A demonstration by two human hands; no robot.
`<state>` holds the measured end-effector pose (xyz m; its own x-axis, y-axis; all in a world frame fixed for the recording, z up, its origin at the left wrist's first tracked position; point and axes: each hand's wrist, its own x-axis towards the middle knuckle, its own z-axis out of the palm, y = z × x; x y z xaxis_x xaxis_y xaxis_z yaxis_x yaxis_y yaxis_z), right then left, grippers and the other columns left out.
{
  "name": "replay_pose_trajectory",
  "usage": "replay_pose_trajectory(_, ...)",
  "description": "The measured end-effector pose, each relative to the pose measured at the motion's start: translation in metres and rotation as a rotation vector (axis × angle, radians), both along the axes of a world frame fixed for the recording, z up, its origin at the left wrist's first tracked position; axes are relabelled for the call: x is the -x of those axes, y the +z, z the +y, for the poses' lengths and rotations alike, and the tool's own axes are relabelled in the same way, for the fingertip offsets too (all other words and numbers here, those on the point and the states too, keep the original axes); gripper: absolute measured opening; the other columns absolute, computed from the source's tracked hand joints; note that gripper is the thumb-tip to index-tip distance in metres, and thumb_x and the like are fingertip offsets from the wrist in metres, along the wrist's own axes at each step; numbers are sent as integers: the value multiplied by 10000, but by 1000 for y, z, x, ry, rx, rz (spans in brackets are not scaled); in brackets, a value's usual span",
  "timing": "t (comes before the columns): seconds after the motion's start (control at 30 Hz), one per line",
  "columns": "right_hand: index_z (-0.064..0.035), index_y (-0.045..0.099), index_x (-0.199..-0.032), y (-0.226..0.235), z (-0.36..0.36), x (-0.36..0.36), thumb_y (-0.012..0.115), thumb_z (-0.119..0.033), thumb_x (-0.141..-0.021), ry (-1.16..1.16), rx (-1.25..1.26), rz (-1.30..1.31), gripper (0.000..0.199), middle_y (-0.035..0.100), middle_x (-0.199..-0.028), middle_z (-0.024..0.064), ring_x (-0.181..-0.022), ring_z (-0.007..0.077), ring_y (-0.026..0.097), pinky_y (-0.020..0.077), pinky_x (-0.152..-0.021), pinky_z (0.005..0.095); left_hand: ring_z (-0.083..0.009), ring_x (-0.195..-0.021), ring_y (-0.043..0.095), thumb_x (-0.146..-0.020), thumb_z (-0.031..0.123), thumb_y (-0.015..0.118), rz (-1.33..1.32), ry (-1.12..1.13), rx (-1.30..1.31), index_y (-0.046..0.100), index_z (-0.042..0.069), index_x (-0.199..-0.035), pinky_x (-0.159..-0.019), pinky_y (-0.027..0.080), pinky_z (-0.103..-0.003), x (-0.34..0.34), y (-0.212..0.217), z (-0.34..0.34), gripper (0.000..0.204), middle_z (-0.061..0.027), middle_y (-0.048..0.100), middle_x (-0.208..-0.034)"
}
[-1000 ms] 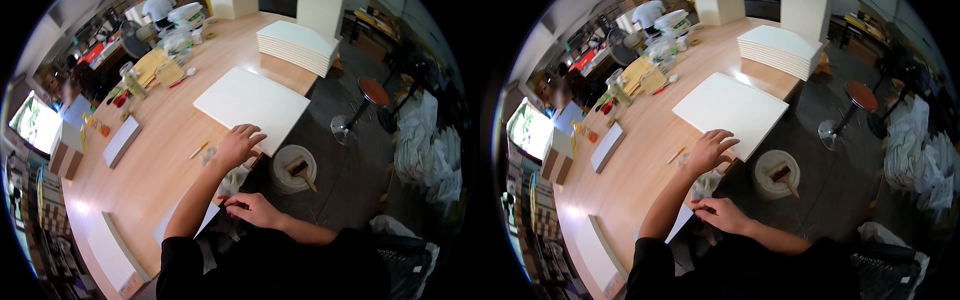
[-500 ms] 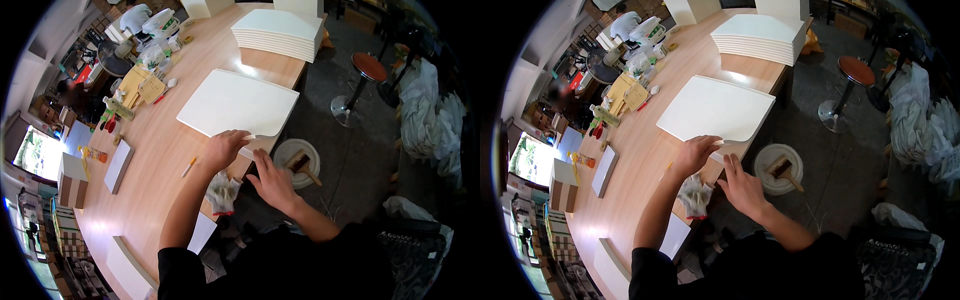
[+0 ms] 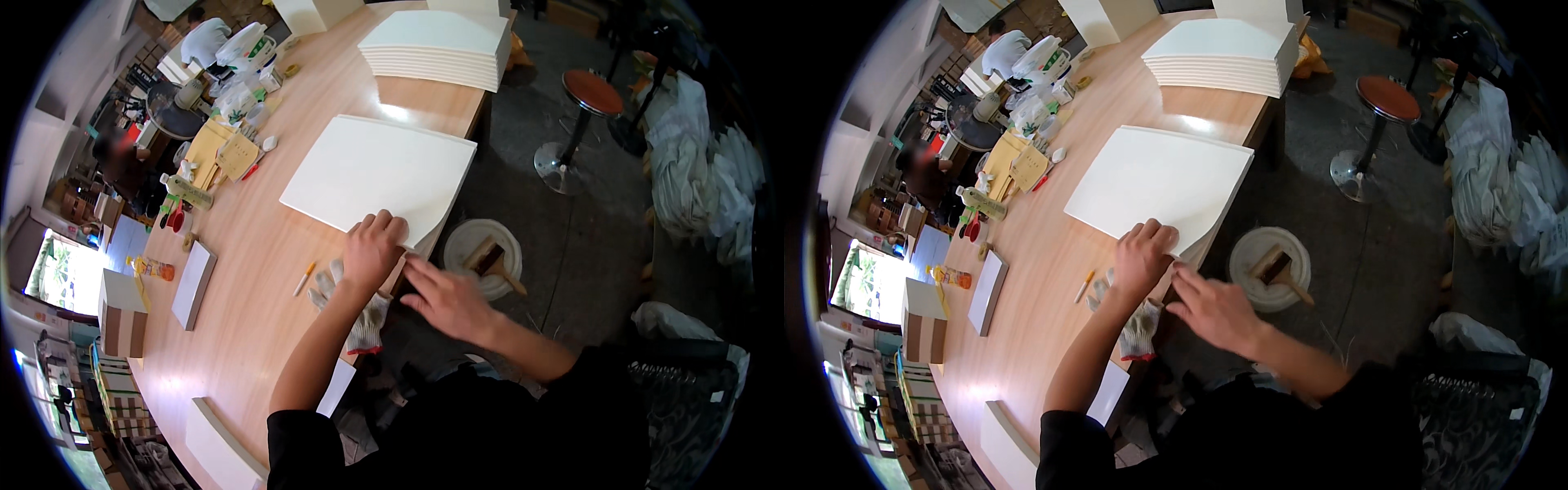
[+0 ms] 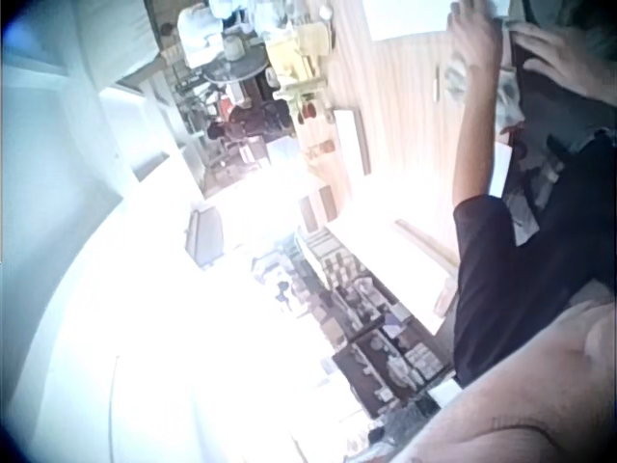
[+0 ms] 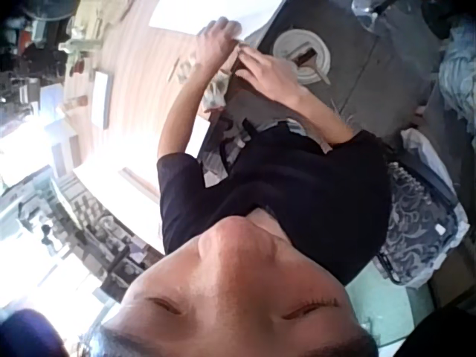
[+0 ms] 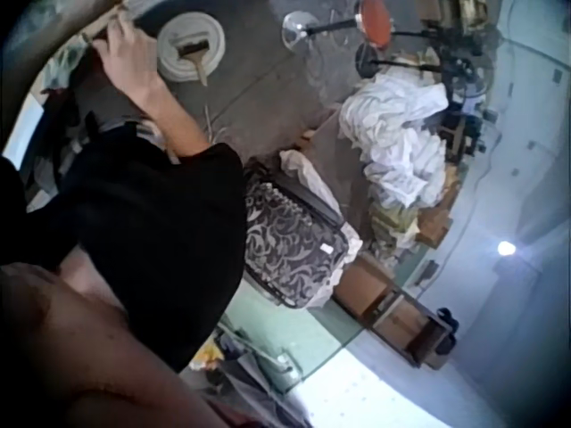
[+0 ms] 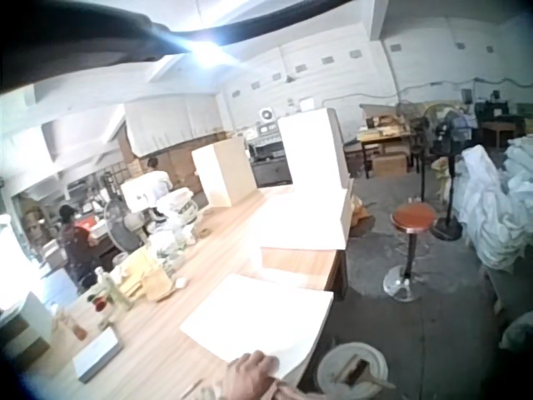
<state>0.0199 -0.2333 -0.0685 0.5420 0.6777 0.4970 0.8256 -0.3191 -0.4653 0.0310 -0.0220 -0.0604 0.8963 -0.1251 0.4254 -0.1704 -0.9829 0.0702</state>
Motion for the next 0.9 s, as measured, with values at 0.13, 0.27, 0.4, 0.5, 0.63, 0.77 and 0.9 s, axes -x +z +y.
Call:
replay_pose_trajectory(0.13, -14, 641, -1275, 5, -9, -12, 718, -397, -982, 48, 96, 11, 488, 642, -1395, 119, -743, 286, 743, 593, -615, 386, -246, -865, 691, -703, 220, 872, 37, 11, -21, 704, 156, -983, -710, 569, -410, -4, 10, -5, 332, -12, 656, -921)
replay_pose_trajectory(0.27, -3, 631, -1314, -5, -13, -9, 711, -423, -988, 113, 33, -22, 537, 608, -1451, 177, -679, 307, 730, 587, -578, 382, -247, -866, 705, -766, 225, 861, 65, -1, -1, 712, 154, -1000, -700, 574, -403, -3, 9, -2, 287, -9, 682, -939)
replay_pose_trajectory(0.4, 45, 602, -1365, -2, -8, -17, 675, -486, -1002, -14, 221, -69, 647, 557, -1497, 249, -641, 311, 723, 580, -546, 398, -269, -869, 720, -826, 200, 831, 116, -98, -8, 725, 141, -1029, -708, 582, -408, -2, 11, 12, 237, -28, 710, -967)
replay_pose_trajectory(0.5, 90, 575, -1390, -10, -7, -23, 635, -531, -1016, -58, 325, -108, 727, 537, -1519, 266, -636, 300, 724, 583, -541, 403, -303, -814, 723, -874, 177, 806, 123, -82, 63, 734, 115, -1040, -696, 578, -429, -5, 12, 16, 191, -66, 720, -933)
replay_pose_trajectory(0.63, 90, 590, -1363, -16, -3, -32, 628, -520, -1022, -62, 222, -100, 700, 567, -1463, 273, -635, 338, 722, 596, -559, 437, -349, -731, 709, -913, 174, 788, 89, -60, 253, 740, 73, -1006, -659, 557, -453, -9, 17, 17, 146, -115, 717, -857)
replay_pose_trajectory(0.77, 58, 633, -1293, -18, 17, -75, 623, -478, -1028, -196, 136, -127, 597, 656, -1283, 205, -721, 376, 748, 614, -606, 483, -335, -686, 696, -923, 197, 790, 29, -34, 343, 752, 52, -986, -633, 540, -430, -7, 16, 22, 162, -136, 719, -836)
replay_pose_trajectory(0.9, 16, 653, -1270, -8, 16, -92, 608, -473, -1038, -216, 197, 19, 544, 650, -1347, 142, -854, 404, 754, 627, -736, 506, -343, -759, 693, -918, 295, 803, 66, 183, 593, 761, 63, -982, -693, 537, -424, -4, 11, 30, 244, -156, 735, -867)
